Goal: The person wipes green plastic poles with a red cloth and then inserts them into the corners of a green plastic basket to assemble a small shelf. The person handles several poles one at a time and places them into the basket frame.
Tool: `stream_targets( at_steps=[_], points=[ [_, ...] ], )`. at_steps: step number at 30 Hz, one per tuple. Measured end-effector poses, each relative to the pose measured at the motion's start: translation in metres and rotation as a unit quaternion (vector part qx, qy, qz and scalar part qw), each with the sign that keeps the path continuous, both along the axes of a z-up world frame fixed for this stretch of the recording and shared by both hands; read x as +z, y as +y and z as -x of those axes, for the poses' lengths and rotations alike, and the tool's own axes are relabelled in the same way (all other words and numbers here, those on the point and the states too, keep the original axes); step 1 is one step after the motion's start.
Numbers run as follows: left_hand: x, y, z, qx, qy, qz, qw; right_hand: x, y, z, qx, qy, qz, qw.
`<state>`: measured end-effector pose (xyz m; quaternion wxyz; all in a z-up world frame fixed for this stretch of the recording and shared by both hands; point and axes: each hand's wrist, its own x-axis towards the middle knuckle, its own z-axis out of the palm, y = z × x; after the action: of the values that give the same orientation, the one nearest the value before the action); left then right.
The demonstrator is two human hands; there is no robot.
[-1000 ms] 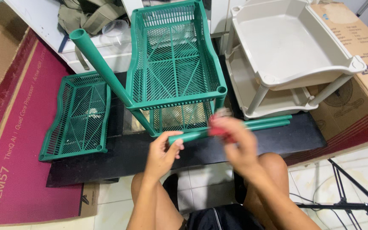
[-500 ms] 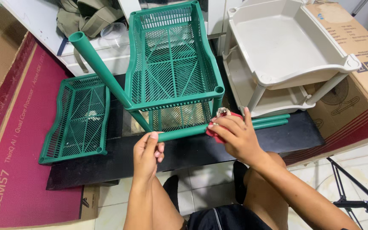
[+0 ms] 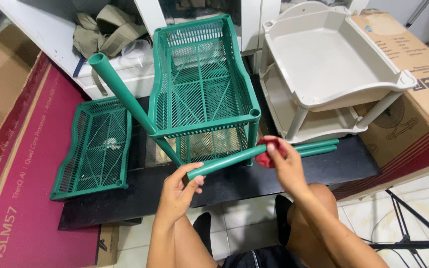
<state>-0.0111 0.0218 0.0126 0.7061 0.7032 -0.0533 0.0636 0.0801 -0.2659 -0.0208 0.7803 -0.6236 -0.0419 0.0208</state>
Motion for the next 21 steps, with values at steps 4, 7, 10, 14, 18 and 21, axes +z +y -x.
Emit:
stream_targets(
  at_steps=[4, 7, 10, 14, 18, 21],
  points=[
    [-0.001, 0.003, -0.004, -0.009, -0.007, -0.017, 1.000, 0.007, -0.016, -0.008, 0.051, 0.085, -0.124, 0.987],
    [-0.008, -0.003, -0.014, 0.043, 0.034, 0.077, 0.996, 0.017, -0.013, 0.004, 0.033, 0.014, -0.057, 0.998],
    [-0.017, -0.011, -0.022, 0.107, 0.113, 0.155, 0.976, 0.026, -0.003, 0.028, -0.048, -0.179, 0.082, 0.979],
    [-0.019, -0.017, -0.030, 0.126, 0.230, 0.182, 0.948, 0.037, 0.000, 0.031, -0.118, -0.493, 0.217, 0.834],
    [-0.013, -0.027, -0.020, 0.062, 0.234, 0.144, 0.959, 0.032, -0.015, 0.001, -0.146, -0.501, 0.271, 0.809],
    [-0.001, -0.040, -0.010, 0.046, 0.153, 0.100, 0.982, 0.020, -0.026, -0.014, -0.140, -0.436, 0.316, 0.831]
  ],
)
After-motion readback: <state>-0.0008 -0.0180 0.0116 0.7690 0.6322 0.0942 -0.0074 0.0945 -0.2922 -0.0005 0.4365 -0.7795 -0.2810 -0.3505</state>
